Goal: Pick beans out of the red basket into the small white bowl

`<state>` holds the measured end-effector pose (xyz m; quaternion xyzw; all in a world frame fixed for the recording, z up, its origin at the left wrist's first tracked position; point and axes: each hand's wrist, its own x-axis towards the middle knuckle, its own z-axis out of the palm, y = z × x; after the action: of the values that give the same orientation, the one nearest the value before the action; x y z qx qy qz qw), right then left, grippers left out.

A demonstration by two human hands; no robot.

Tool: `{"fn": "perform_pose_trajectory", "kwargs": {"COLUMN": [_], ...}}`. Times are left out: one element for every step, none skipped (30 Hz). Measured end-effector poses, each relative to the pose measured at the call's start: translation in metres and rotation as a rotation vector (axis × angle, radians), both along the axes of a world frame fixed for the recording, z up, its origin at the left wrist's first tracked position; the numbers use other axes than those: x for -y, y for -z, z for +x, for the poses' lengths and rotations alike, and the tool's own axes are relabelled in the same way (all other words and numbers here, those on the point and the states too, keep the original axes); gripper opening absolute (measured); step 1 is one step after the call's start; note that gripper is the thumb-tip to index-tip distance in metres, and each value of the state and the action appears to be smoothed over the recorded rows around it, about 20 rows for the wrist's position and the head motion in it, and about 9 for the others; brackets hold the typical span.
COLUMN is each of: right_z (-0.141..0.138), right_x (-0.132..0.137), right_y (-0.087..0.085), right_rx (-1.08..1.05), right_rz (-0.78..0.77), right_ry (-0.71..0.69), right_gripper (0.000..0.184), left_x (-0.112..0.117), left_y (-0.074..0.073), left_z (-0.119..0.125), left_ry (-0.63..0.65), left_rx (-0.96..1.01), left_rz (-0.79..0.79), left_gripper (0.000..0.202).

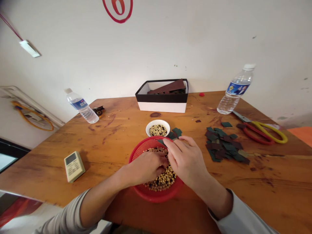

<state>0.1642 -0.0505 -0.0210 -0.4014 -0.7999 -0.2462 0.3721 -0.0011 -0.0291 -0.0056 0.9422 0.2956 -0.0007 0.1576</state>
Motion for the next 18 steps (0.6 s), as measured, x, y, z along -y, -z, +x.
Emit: {"fn": "perform_pose_trajectory", "kwargs": {"right_z": [0.000,0.000,0.000,0.000,0.000,0.000,0.000,0.000,0.000,0.001,0.001,0.001,0.001,0.001,0.001,0.001,0.001,0.001], "right_x": [0.000,0.000,0.001,0.001,0.001,0.000,0.000,0.000,0.000,0.001,0.001,0.001,0.002,0.003,0.003,0.004,0.004,0.004], "right_y": [0.000,0.000,0.000,0.000,0.000,0.001,0.001,0.001,0.000,0.000,-0.001,-0.001,-0.002,-0.003,-0.003,-0.004,-0.004,-0.004], "right_rx": [-0.002,-0.004,-0.007,-0.009,-0.010,-0.011,-0.010,-0.008,-0.008,-0.008,-0.013,-0.021,-0.028,-0.032,-0.029,-0.019,-0.003,0.015], "right_rz": [-0.002,-0.003,-0.004,-0.005,-0.005,-0.004,0.001,0.006,0.012,0.017,0.022,0.027,0.032,0.036,0.040,0.041,0.039,0.033], "right_ry": [-0.003,-0.005,-0.006,-0.006,-0.005,-0.003,-0.002,-0.002,-0.003,-0.005,-0.010,-0.018,-0.027,-0.037,-0.046,-0.052,-0.056,-0.057], "right_gripper": [0.028,0.028,0.029,0.029,0.029,0.030,0.030,0.029,0.029,0.029,0.029,0.029,0.030,0.032,0.035,0.037,0.038,0.039], "left_x": [0.000,0.000,0.000,0.000,-0.001,-0.001,-0.002,-0.003,-0.005,-0.007,-0.009,-0.011,-0.013,-0.015,-0.016,-0.017,-0.018,-0.018], "left_y": [0.000,0.000,0.001,0.002,0.004,0.005,0.007,0.008,0.009,0.009,0.009,0.007,0.005,0.003,0.001,-0.001,-0.002,-0.003], "left_z": [0.001,0.001,0.001,0.001,0.000,0.000,0.000,0.000,0.000,0.000,0.000,0.000,0.000,0.000,0.000,-0.001,-0.002,-0.002], "left_ry": [-0.004,-0.011,-0.022,-0.039,-0.064,-0.097,-0.142,-0.194,-0.251,-0.314,-0.382,-0.451,-0.514,-0.564,-0.595,-0.599,-0.583,-0.556], "left_rx": [-0.002,0.010,0.036,0.077,0.129,0.185,0.244,0.305,0.370,0.439,0.520,0.615,0.720,0.822,0.914,0.989,1.047,1.085], "left_rz": [-0.007,-0.018,-0.033,-0.050,-0.073,-0.102,-0.136,-0.176,-0.226,-0.301,-0.409,-0.551,-0.723,-0.907,-1.084,-1.236,-1.356,-1.452], "left_gripper": [0.020,0.019,0.018,0.018,0.017,0.017,0.016,0.015,0.013,0.011,0.009,0.006,0.004,0.002,0.003,0.007,0.010,0.012]}}
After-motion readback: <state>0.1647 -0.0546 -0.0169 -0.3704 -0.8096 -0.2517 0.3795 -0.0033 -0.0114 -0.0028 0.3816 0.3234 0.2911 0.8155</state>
